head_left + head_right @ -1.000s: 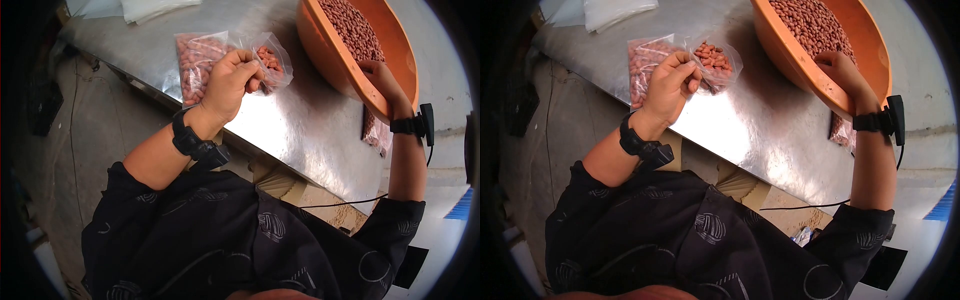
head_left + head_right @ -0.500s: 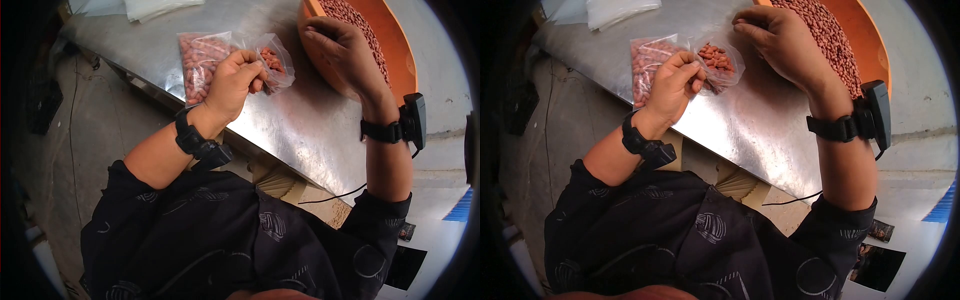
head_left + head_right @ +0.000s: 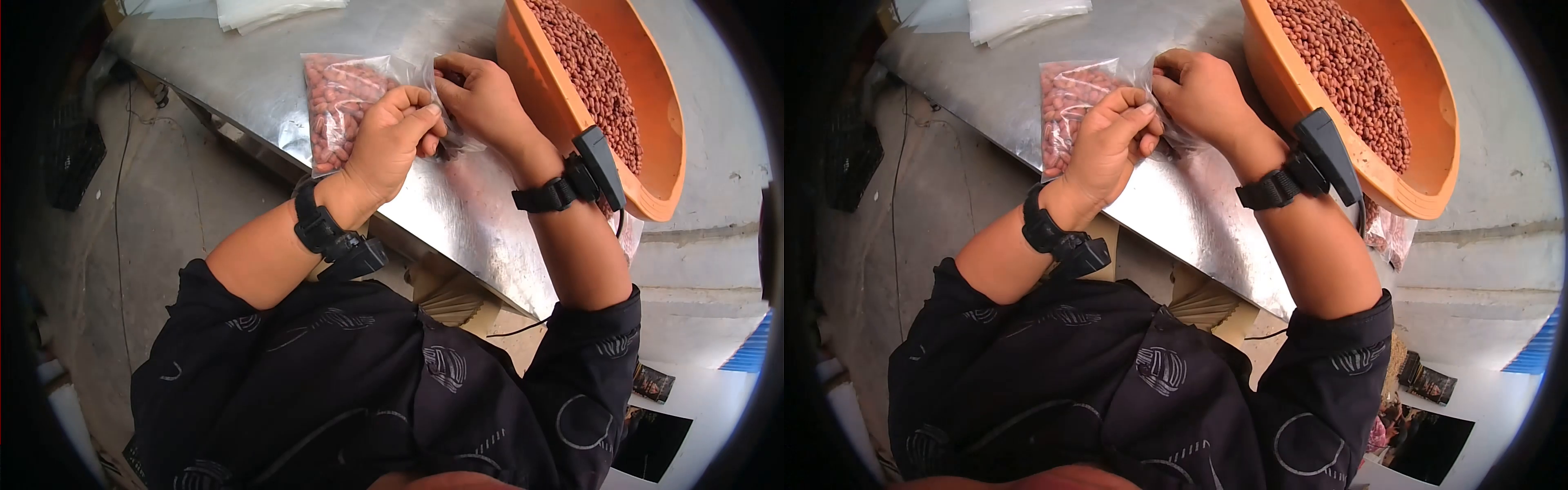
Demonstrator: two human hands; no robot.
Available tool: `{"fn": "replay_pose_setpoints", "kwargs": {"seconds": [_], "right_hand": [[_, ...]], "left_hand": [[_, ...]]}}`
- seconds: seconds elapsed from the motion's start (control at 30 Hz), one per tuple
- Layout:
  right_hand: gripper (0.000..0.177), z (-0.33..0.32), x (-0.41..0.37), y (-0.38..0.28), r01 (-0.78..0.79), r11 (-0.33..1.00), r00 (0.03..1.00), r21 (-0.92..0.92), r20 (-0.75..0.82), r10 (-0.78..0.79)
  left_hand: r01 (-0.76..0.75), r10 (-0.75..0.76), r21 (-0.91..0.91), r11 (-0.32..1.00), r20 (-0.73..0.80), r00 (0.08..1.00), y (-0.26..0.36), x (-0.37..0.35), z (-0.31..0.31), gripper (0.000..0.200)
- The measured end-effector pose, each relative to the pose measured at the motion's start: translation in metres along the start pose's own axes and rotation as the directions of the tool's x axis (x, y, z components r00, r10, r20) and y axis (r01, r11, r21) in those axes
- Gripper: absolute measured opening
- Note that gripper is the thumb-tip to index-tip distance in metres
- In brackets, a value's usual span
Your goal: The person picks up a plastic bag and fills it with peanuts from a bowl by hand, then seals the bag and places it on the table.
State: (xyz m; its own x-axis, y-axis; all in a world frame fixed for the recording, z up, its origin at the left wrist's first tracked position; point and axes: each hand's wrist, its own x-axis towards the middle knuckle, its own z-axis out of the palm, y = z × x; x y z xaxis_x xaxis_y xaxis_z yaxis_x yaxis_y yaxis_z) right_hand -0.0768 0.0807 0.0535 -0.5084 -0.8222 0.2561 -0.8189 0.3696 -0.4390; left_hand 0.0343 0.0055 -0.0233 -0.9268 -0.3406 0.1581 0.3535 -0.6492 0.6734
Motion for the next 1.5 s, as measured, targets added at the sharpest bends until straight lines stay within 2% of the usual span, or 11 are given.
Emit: {"fn": "replay_pose_setpoints", "kwargs": {"seconds": [0.17,0.27,0.4,0.53,0.63,0.73,0.93,1.13,1.23,1.37,1.5], "right_hand": [[0.023,-0.031,-0.016,-0.01,-0.044,0.984,0.986,0.174,0.165,0.015],[0.02,-0.061,-0.028,-0.013,0.203,0.978,0.972,0.05,-0.129,-0.195],[0.02,-0.129,-0.034,0.001,0.037,0.999,0.967,-0.027,-0.251,-0.043],[0.034,-0.171,-0.044,0.072,-0.318,0.938,0.947,-0.139,0.006,0.322],[0.043,-0.175,-0.062,0.123,-0.498,0.867,0.801,-0.027,0.37,0.471],[0.04,-0.164,-0.061,0.077,-0.653,0.754,0.703,0.076,0.432,0.565],[0.032,-0.164,-0.058,0.076,-0.601,0.794,0.751,0.095,0.407,0.52],[0.019,-0.165,-0.054,0.078,-0.357,0.917,0.869,-0.178,0.297,0.396],[0.015,-0.168,-0.049,0.082,-0.229,0.854,0.936,-0.467,0.136,0.325],[0.015,-0.175,-0.044,0.074,-0.31,0.895,0.944,-0.32,-0.213,0.251],[0.016,-0.175,-0.024,0.05,-0.112,0.992,0.932,0.066,-0.339,0.128]], "left_hand": [[-0.013,0.013,-0.019,1.0,-0.011,1.0,-0.001,0.0,0.0,0.007],[-0.004,0.004,-0.021,1.0,-0.021,1.0,0.0,-0.001,0.001,0.006],[-0.025,0.025,-0.016,1.0,-0.009,1.0,-0.002,0.0,0.0,0.005],[-0.024,0.024,-0.027,0.999,-0.005,1.0,-0.002,0.0,-0.001,0.004],[-0.018,0.018,-0.029,0.999,-0.007,1.0,-0.001,-0.001,0.0,0.004],[-0.018,0.018,-0.02,1.0,-0.006,1.0,0.0,-0.002,0.0,0.004],[-0.016,0.016,-0.033,0.999,0.001,1.0,0.0,-0.001,0.0,0.005],[-0.013,0.013,-0.035,0.999,0.003,1.0,-0.001,-0.001,0.0,0.005],[-0.016,0.016,-0.036,0.999,0.008,1.0,0.001,-0.001,0.0,0.005],[-0.024,0.025,-0.043,0.999,0.021,0.999,-0.001,-0.001,-0.002,0.005],[-0.017,0.018,-0.031,0.999,0.007,1.0,-0.002,0.0,-0.001,0.005]]}}
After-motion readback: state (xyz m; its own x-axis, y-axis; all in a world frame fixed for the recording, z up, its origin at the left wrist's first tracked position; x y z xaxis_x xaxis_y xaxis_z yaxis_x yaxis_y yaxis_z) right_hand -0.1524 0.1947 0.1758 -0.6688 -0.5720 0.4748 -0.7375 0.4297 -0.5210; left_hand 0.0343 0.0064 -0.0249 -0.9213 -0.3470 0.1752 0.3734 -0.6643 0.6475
